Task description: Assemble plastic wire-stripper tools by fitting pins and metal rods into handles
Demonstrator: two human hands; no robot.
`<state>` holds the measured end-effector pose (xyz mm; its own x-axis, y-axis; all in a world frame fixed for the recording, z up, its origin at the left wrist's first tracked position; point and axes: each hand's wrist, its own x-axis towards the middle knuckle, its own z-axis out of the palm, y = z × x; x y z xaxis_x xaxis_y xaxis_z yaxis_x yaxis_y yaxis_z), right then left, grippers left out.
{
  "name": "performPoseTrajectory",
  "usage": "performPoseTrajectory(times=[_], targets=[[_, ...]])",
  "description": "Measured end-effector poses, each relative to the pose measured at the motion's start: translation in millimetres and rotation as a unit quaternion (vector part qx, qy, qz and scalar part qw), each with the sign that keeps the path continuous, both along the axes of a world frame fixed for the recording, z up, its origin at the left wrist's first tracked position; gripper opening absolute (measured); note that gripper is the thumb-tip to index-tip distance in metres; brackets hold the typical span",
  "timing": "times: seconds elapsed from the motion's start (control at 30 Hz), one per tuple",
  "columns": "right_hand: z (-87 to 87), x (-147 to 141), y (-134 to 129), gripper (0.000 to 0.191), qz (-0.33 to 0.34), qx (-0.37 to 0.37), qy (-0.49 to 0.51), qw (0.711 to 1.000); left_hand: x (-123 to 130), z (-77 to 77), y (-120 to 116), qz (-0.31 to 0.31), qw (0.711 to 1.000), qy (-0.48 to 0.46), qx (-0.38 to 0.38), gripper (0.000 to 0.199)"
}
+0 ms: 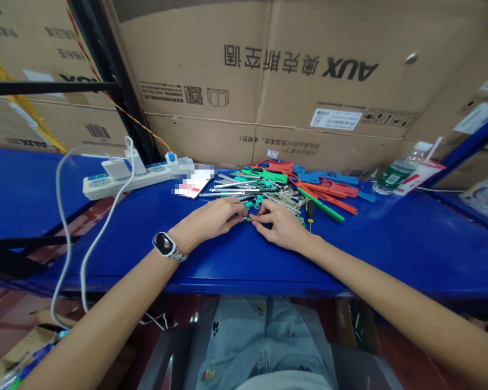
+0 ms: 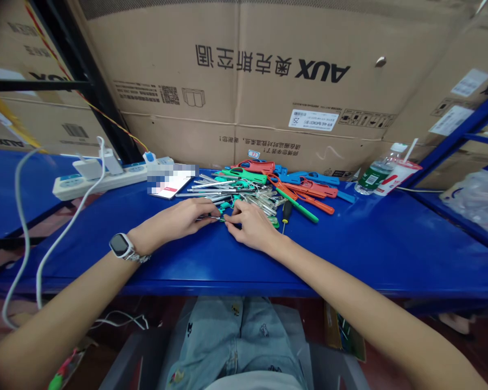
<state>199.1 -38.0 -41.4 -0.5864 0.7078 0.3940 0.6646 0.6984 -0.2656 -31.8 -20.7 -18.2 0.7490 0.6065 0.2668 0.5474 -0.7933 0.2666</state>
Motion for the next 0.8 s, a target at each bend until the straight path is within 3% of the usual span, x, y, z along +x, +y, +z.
performPoseTrajectory(times=[0.57,0.8], targets=[[-1.0,0.1,3.5,0.024,0.01,-0.042,0.039,0.998,-1.5,-8.0,15.5,-0.039,0.996,-0.055,-0.056,0.019],[-1.6,0.4,3.9,0.023,0.009,-0.047,0.048,0.998,-5.6,-8.7,17.7,-0.037,0.987,-0.103,-0.115,0.018]])
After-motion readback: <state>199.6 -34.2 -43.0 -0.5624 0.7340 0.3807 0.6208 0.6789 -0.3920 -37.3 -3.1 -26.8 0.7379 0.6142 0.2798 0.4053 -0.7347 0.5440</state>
